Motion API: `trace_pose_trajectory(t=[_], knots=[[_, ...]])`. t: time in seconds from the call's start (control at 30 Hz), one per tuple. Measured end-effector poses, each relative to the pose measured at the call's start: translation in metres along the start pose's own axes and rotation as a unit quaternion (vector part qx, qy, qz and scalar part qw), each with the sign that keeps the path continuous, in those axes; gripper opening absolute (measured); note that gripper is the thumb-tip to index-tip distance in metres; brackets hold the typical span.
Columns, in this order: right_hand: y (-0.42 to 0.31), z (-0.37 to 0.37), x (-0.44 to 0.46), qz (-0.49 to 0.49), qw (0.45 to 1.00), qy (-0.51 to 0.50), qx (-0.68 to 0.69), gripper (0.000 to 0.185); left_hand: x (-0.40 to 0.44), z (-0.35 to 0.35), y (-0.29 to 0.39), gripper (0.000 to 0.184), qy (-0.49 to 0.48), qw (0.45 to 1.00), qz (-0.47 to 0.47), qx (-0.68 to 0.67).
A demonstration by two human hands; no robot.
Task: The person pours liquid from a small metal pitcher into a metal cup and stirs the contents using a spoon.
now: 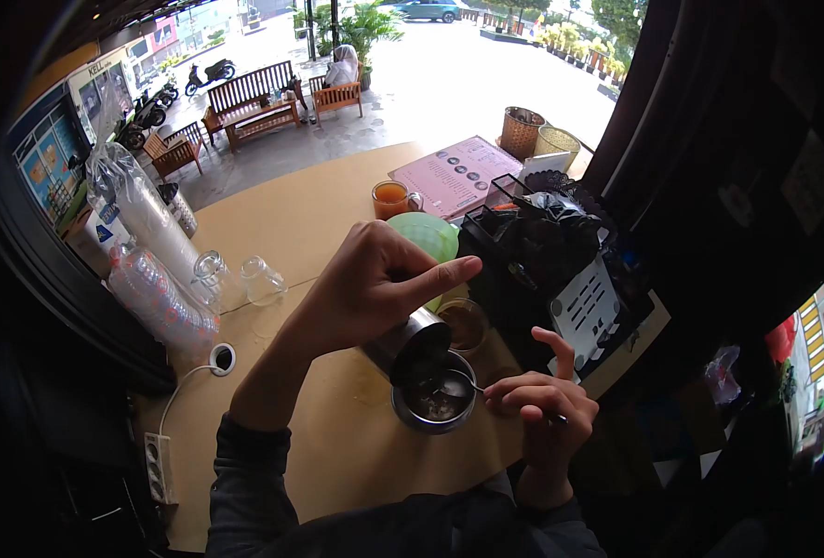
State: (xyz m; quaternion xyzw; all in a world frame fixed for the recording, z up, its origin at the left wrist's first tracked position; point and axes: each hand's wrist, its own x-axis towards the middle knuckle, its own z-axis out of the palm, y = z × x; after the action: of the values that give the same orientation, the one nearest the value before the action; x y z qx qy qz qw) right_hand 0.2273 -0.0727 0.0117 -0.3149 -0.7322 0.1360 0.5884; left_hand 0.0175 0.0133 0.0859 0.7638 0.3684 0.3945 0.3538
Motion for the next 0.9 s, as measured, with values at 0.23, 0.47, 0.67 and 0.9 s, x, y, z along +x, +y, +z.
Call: trace_pose_trajectory(t=[0.23, 0.47, 0.67, 0.9], knots=[[0.001, 0.0, 0.001, -0.003, 1.0, 0.003, 0.001, 0.04, -0.001, -0.002, 0.003, 0.055, 0.006, 1.0, -0.004, 0.005], [0.002, -0.001, 0.002, -0.012, 1.0, -0.001, -0.003, 0.039, -0.003, -0.001, 0.004, 0.055, 0.009, 1.0, 0.005, 0.012], [0.005, 0.002, 0.004, -0.007, 1.0, -0.02, -0.002, 0.035, -0.004, -0.002, 0.004, 0.055, 0.013, 1.0, 0.001, -0.003], [0.016, 0.007, 0.005, -0.039, 0.998, -0.05, -0.013, 0.029, -0.005, -0.002, -0.004, 0.054, 0.025, 0.999, -0.005, -0.026]])
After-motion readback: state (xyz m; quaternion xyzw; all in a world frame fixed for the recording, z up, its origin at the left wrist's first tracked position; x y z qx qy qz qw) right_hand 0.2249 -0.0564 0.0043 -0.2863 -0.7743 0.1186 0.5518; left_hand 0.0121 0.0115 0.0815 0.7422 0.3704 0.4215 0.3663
